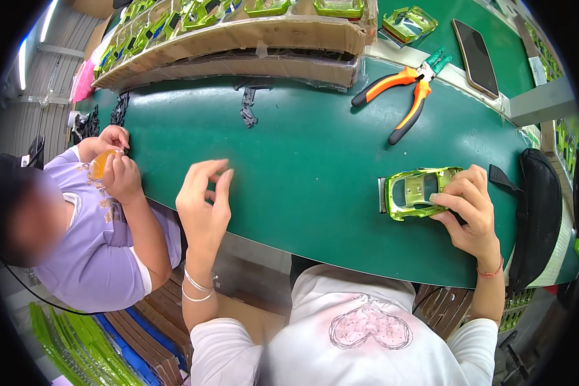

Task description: The person assembles toy car bodies by inserting plastic window components into them by hand, trims parts with pliers, and passes small plastic pieces to a coworker.

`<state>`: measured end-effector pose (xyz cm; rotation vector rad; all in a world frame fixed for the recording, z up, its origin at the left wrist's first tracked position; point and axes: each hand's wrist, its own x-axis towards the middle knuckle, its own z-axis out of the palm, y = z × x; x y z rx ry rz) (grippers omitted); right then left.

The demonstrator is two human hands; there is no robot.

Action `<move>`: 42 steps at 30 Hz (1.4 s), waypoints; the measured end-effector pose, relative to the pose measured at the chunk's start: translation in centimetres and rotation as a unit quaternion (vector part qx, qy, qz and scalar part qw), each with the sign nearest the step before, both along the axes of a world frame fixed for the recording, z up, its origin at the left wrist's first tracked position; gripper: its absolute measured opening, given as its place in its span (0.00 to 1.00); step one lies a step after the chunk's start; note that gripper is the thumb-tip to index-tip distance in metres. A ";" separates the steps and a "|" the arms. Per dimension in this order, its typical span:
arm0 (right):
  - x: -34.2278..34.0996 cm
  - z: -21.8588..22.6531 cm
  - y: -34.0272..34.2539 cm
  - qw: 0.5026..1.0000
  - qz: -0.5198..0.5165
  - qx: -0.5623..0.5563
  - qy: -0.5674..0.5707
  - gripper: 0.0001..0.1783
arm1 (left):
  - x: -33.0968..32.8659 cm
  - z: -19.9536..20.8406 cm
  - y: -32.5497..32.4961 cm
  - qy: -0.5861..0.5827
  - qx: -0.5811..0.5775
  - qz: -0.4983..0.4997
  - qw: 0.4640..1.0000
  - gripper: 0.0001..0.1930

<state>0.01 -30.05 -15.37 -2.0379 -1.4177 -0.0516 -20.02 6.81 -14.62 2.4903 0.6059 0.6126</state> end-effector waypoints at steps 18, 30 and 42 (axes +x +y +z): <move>0.9 0.8 -1.3 0.996 -0.062 0.052 0.040 0.12 | 6.9 0.7 -0.7 -0.011 0.042 -0.190 0.981 0.08; 0.6 1.7 -1.5 1.000 0.008 -0.029 0.008 0.20 | 7.6 2.6 -4.2 0.101 -0.208 -0.176 0.957 0.06; 0.6 -0.2 -1.4 0.999 -0.012 0.011 -0.028 0.13 | 13.5 3.0 -14.2 -0.098 0.042 -0.460 0.881 0.10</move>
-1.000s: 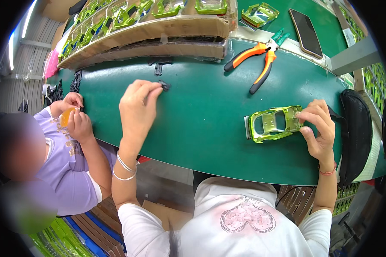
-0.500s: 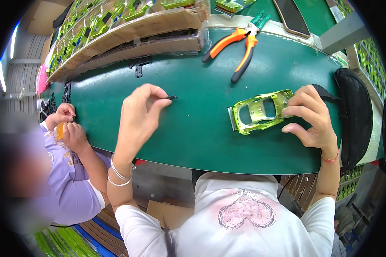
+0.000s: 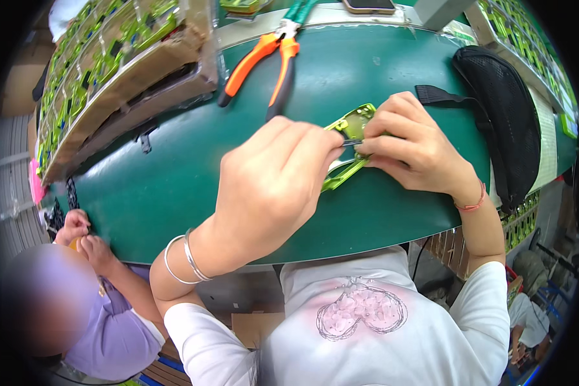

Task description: The person assembles toy car bodies by inserting plastic window components into them by hand, trims parts with pliers, and passes small plastic pieces to a coworker.

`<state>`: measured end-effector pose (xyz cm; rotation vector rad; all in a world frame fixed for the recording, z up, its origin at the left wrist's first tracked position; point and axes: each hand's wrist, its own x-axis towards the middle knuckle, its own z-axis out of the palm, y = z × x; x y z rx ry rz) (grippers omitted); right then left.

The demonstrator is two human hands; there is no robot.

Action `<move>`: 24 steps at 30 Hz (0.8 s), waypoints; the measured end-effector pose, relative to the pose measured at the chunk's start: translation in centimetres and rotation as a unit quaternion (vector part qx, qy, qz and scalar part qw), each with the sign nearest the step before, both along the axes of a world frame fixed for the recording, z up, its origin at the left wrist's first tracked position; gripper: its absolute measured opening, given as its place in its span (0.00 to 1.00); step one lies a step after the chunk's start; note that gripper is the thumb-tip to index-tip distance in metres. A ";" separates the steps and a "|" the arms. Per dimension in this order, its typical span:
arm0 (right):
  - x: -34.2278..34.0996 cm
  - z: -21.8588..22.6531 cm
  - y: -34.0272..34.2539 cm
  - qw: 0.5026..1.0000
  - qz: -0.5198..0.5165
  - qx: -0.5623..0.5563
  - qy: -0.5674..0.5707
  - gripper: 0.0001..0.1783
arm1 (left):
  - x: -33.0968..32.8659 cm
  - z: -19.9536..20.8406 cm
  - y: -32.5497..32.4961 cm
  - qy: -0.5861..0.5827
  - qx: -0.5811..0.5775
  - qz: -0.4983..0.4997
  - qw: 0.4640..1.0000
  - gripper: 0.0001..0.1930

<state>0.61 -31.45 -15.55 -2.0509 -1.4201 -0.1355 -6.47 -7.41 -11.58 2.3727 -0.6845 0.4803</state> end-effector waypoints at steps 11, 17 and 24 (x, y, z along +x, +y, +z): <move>-1.1 -1.7 0.4 0.991 0.051 0.046 -0.114 0.08 | -2.1 -1.9 1.4 -0.149 0.199 -0.034 0.968 0.09; -1.3 -2.0 1.2 0.990 0.039 0.062 -0.120 0.09 | -2.2 -2.9 2.3 -0.135 0.204 -0.005 0.970 0.09; -1.3 -1.9 1.1 0.990 0.055 0.052 -0.119 0.10 | -2.9 -2.8 2.2 -0.064 0.192 -0.007 0.979 0.19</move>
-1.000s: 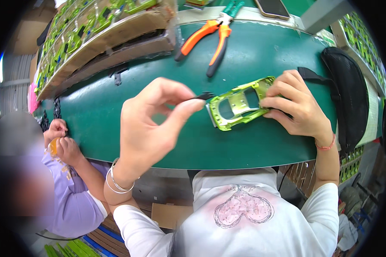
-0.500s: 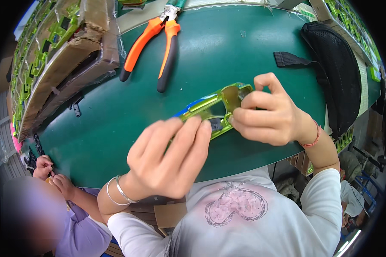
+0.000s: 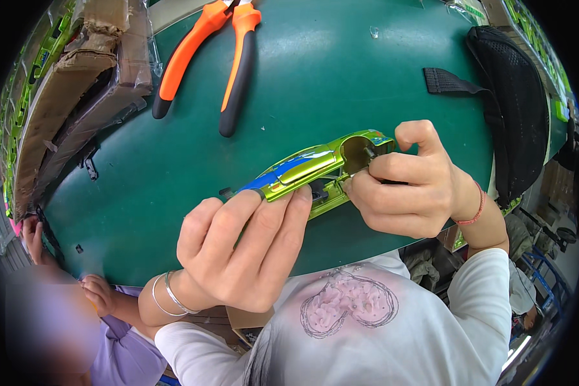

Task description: The person assembles toy car bodies by inserting plastic window components into them by hand, trims parts with pliers, and passes small plastic pieces to a coworker.

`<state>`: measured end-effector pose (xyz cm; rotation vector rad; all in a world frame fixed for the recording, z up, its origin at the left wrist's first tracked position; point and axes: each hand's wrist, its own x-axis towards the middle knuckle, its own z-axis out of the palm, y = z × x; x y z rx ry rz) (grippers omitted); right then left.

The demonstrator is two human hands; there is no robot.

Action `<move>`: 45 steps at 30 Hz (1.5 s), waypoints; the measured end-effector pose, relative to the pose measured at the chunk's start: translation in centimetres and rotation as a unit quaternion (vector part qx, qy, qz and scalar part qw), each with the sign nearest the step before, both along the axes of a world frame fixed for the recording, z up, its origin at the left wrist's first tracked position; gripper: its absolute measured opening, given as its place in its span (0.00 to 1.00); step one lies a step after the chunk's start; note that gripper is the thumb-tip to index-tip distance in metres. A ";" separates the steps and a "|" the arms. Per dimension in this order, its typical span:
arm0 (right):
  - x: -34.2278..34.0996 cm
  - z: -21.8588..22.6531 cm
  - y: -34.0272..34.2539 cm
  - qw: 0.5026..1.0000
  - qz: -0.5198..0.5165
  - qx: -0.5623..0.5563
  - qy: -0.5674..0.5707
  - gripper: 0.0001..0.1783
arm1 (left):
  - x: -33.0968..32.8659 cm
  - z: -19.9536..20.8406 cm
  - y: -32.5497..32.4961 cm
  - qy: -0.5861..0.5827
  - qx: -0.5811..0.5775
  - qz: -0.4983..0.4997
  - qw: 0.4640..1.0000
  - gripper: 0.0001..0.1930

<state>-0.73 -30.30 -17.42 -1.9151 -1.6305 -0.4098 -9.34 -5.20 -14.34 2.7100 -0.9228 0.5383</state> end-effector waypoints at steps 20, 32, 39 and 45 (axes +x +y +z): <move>0.1 0.4 -0.2 1.000 0.006 -0.010 -0.008 0.09 | -0.2 -0.4 -0.5 -0.001 -0.020 0.017 1.000 0.20; 0.6 0.4 -0.1 0.996 -0.040 0.012 0.076 0.20 | 0.9 -0.3 0.3 0.205 -0.354 0.079 0.909 0.16; 0.7 0.3 -0.3 0.996 -0.028 0.021 0.079 0.20 | 1.1 -0.5 0.1 0.170 -0.296 0.081 0.936 0.16; 1.1 0.9 -0.7 0.998 -0.012 0.019 0.063 0.20 | -0.3 0.7 -0.2 0.068 -0.161 0.042 0.984 0.11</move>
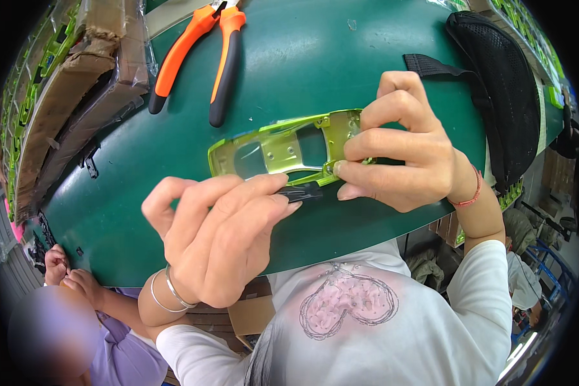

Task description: The person assembles toy car bodies by inserting plastic window components into them by hand, trims parts with pliers, and passes small plastic pieces to a coworker.

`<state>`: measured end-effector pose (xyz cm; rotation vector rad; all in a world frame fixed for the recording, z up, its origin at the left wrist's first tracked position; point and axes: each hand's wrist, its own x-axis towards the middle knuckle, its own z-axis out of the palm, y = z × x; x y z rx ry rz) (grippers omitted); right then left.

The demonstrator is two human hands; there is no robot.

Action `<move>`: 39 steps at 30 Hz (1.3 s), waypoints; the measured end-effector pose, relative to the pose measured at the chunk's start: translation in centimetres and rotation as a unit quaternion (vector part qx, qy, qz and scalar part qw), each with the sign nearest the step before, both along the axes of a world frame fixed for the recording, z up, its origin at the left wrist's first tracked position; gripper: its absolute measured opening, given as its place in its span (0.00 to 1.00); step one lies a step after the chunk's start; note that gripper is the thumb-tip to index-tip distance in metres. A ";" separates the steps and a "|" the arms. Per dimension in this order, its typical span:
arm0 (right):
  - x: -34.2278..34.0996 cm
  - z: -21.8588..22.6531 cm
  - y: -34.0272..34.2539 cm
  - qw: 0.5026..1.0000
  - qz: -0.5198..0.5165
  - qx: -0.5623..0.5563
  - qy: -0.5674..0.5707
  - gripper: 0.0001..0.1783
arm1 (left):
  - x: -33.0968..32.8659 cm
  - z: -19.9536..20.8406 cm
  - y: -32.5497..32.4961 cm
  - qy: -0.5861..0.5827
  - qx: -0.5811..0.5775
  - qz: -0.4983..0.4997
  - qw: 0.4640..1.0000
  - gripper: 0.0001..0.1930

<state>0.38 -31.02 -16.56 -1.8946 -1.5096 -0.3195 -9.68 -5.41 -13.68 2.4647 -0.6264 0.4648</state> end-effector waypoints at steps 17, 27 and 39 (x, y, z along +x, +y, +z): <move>-0.6 -0.1 0.0 1.000 -0.018 -0.015 0.019 0.18 | 0.7 -0.8 -0.5 0.093 -0.129 -0.024 0.987 0.13; -1.2 -0.2 -0.1 0.999 0.040 -0.008 -0.026 0.09 | 0.6 -1.2 -0.5 0.067 -0.086 -0.024 0.994 0.15; -1.4 -0.3 0.1 0.998 0.058 -0.010 0.037 0.09 | 1.0 -1.2 -0.4 0.121 -0.088 0.004 0.989 0.11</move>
